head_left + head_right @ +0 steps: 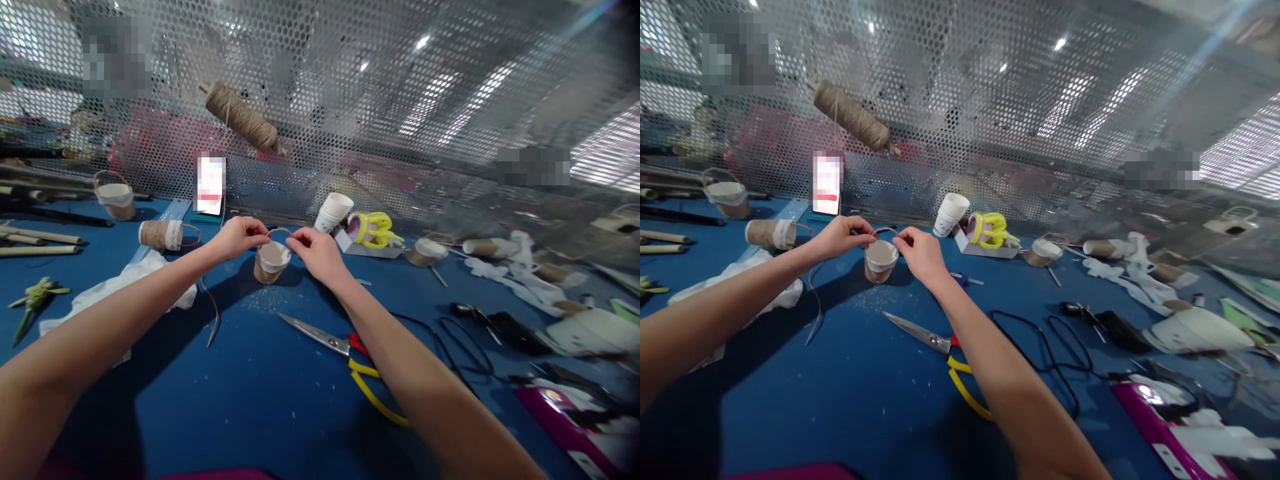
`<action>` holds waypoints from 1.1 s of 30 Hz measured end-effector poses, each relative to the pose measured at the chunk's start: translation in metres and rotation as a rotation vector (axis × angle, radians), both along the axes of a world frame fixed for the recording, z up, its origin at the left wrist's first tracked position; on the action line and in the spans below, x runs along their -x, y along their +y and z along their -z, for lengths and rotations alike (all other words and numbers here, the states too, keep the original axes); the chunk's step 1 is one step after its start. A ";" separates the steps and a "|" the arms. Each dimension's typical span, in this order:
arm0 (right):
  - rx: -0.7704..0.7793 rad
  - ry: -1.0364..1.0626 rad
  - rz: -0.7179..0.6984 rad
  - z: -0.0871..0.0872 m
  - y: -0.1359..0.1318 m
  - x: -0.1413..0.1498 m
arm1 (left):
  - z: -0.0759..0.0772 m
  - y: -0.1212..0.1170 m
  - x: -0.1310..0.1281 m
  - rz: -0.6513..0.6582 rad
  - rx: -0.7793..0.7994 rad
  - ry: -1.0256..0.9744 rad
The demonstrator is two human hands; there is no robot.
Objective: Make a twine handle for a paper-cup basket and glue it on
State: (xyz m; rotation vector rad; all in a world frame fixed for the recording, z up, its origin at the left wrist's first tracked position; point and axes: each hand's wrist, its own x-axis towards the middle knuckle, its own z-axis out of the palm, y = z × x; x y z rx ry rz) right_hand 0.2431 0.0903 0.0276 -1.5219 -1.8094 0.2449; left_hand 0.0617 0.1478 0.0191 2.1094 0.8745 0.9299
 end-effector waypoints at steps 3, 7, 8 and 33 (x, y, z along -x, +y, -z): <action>-0.008 -0.007 -0.006 0.003 0.000 -0.001 | 0.001 -0.001 -0.001 -0.011 -0.002 0.005; -0.016 -0.017 -0.014 0.004 -0.001 0.001 | 0.002 -0.003 0.000 -0.017 0.003 0.024; -0.016 -0.020 -0.016 0.004 -0.001 0.001 | 0.002 -0.004 0.001 -0.017 0.007 0.029; 0.064 0.011 -0.151 -0.019 -0.041 0.018 | 0.017 -0.050 0.022 0.258 0.329 -0.088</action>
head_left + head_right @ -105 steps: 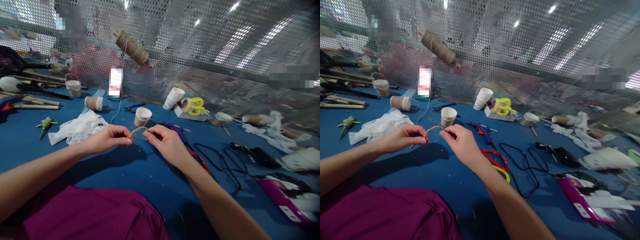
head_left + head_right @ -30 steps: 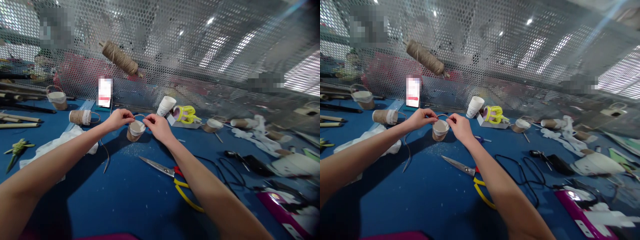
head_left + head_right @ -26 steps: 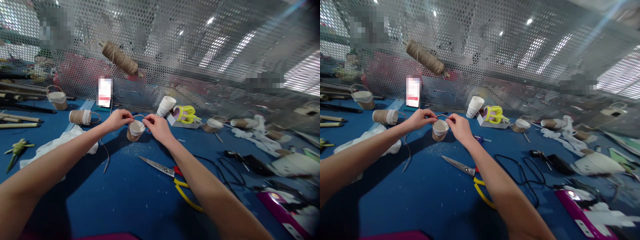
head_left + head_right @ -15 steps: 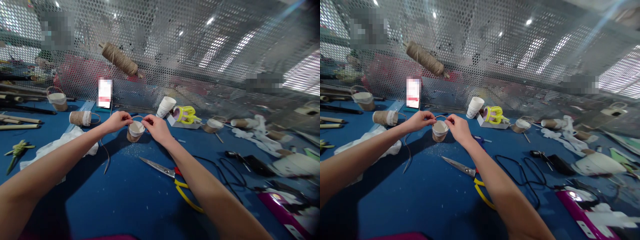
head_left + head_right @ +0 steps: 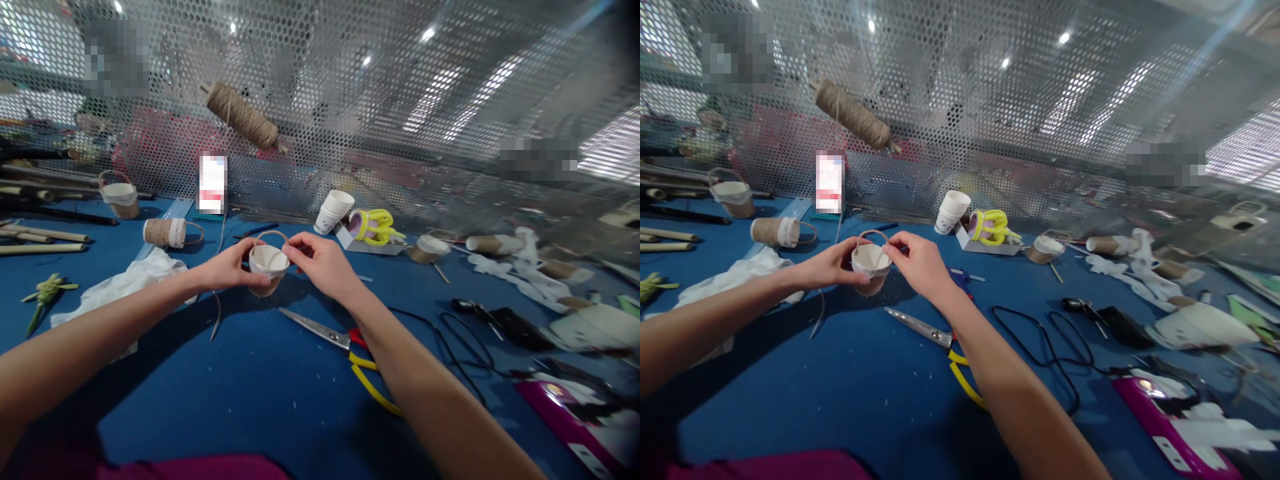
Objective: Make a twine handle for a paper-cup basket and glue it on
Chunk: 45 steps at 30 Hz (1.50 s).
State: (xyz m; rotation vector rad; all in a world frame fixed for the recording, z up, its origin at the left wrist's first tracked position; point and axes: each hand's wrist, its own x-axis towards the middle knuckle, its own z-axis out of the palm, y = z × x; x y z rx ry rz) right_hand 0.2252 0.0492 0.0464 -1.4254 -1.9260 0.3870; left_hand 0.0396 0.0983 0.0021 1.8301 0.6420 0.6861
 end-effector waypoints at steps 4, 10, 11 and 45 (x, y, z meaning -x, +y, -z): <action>0.075 -0.026 -0.116 -0.011 -0.030 0.010 | -0.003 -0.028 0.020 0.127 0.142 -0.048; 0.057 -0.109 -0.193 -0.008 -0.053 0.018 | 0.002 -0.052 0.030 0.194 0.249 -0.096; 0.057 -0.121 -0.197 -0.007 -0.055 0.018 | 0.002 -0.054 0.030 0.204 0.253 -0.105; 0.064 -0.312 -0.188 -0.017 -0.047 0.047 | 0.011 -0.058 0.032 0.241 0.104 -0.041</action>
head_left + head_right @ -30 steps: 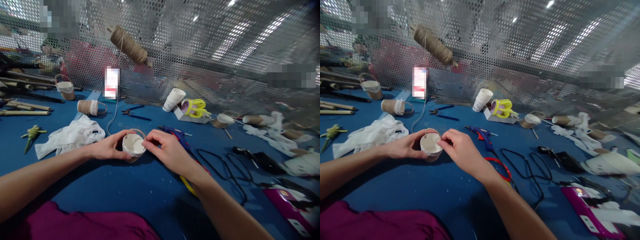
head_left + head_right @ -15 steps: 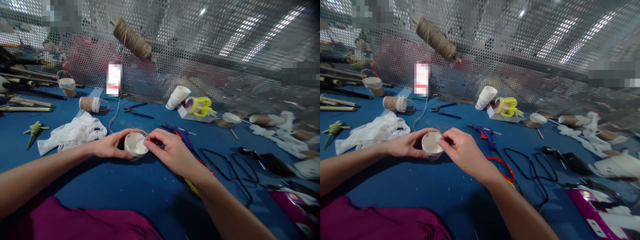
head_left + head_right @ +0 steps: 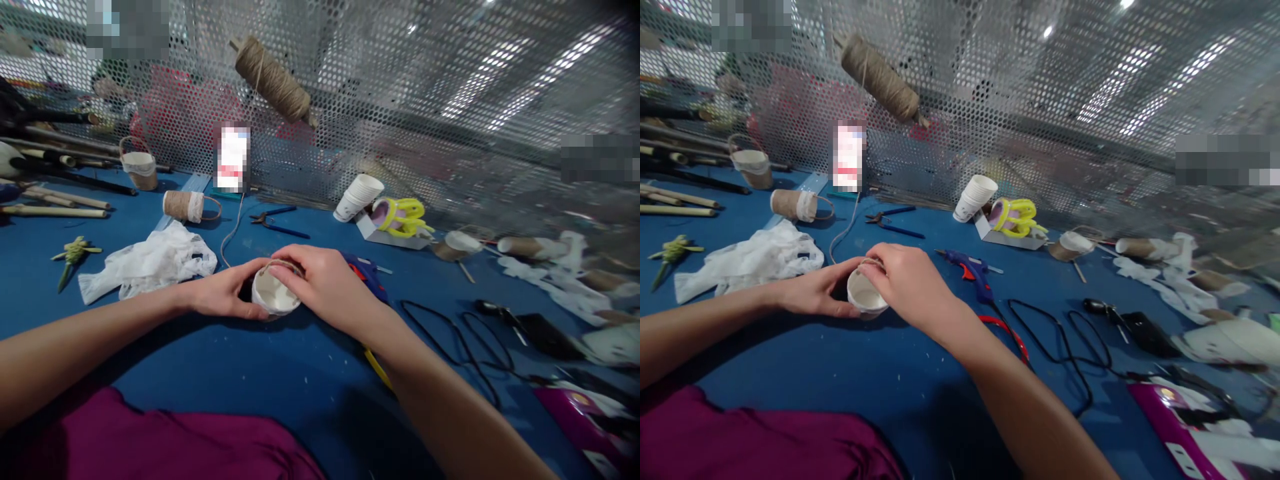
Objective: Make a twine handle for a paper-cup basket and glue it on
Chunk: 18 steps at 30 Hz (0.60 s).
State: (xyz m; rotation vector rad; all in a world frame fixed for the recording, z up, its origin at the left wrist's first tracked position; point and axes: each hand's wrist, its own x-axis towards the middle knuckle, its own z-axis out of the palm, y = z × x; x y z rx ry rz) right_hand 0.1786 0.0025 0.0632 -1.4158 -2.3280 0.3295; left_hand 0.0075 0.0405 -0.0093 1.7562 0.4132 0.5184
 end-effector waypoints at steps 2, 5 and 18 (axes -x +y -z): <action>0.020 -0.061 0.016 0.000 0.003 0.007 | 0.000 -0.002 0.000 -0.010 -0.025 0.024; 0.018 -0.076 0.016 0.001 0.003 0.011 | 0.000 -0.003 -0.001 -0.013 -0.057 0.041; 0.002 -0.083 -0.026 0.003 0.005 0.009 | 0.004 0.000 -0.003 -0.025 -0.114 0.007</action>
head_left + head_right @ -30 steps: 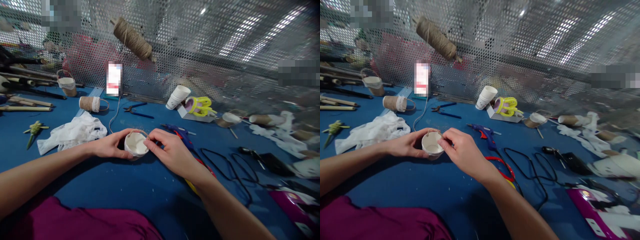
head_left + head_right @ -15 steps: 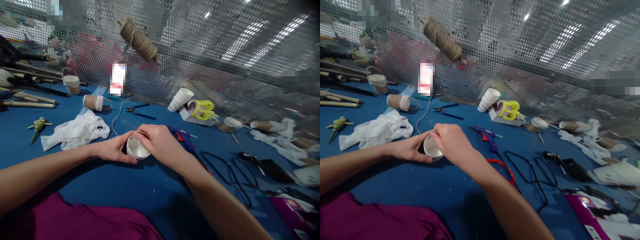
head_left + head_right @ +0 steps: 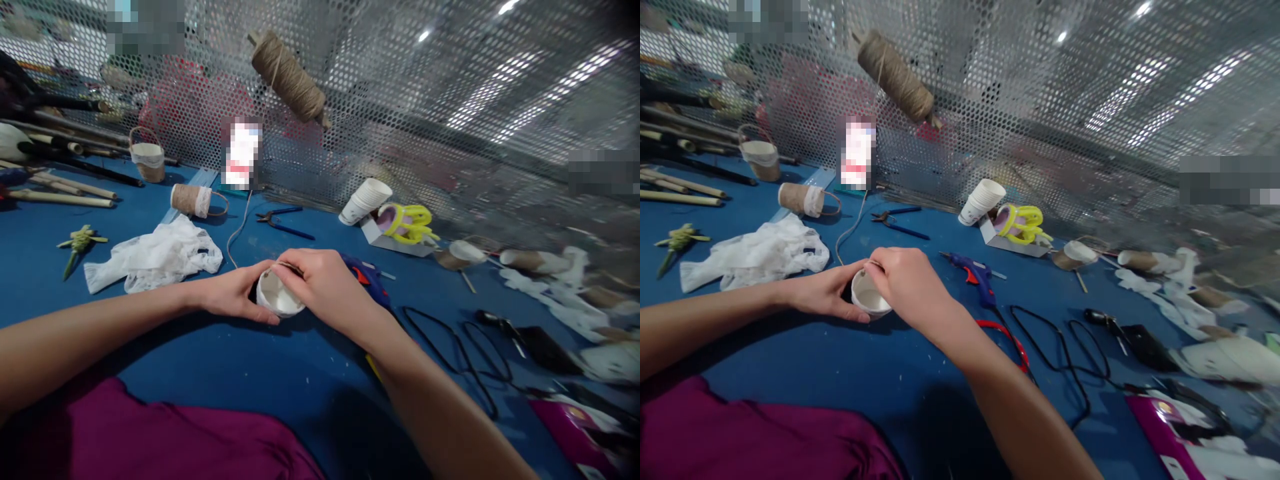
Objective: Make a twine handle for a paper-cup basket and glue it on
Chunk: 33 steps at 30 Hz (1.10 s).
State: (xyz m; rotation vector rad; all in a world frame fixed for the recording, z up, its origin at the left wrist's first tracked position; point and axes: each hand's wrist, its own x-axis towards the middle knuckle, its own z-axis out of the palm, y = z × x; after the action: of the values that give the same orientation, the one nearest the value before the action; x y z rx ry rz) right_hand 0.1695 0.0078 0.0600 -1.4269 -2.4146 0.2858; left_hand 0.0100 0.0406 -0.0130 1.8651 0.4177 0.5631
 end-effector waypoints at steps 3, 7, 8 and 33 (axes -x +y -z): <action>0.002 0.006 0.011 0.000 0.000 -0.001 | -0.001 0.000 -0.001 0.001 0.001 0.012; -0.030 0.049 0.012 0.002 -0.002 -0.004 | 0.000 0.000 -0.001 0.009 0.023 0.003; -0.040 0.059 0.009 0.002 -0.003 -0.005 | 0.000 0.001 -0.001 0.009 0.027 -0.001; 0.139 -0.433 0.745 0.018 0.023 -0.109 | -0.017 -0.007 0.006 0.076 0.374 -0.052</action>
State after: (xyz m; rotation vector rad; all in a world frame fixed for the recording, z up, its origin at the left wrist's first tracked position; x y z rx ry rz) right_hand 0.2790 0.0304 0.0422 -2.5282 -1.9623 -0.0481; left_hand 0.0039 0.0333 0.0037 1.4982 0.3862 0.4467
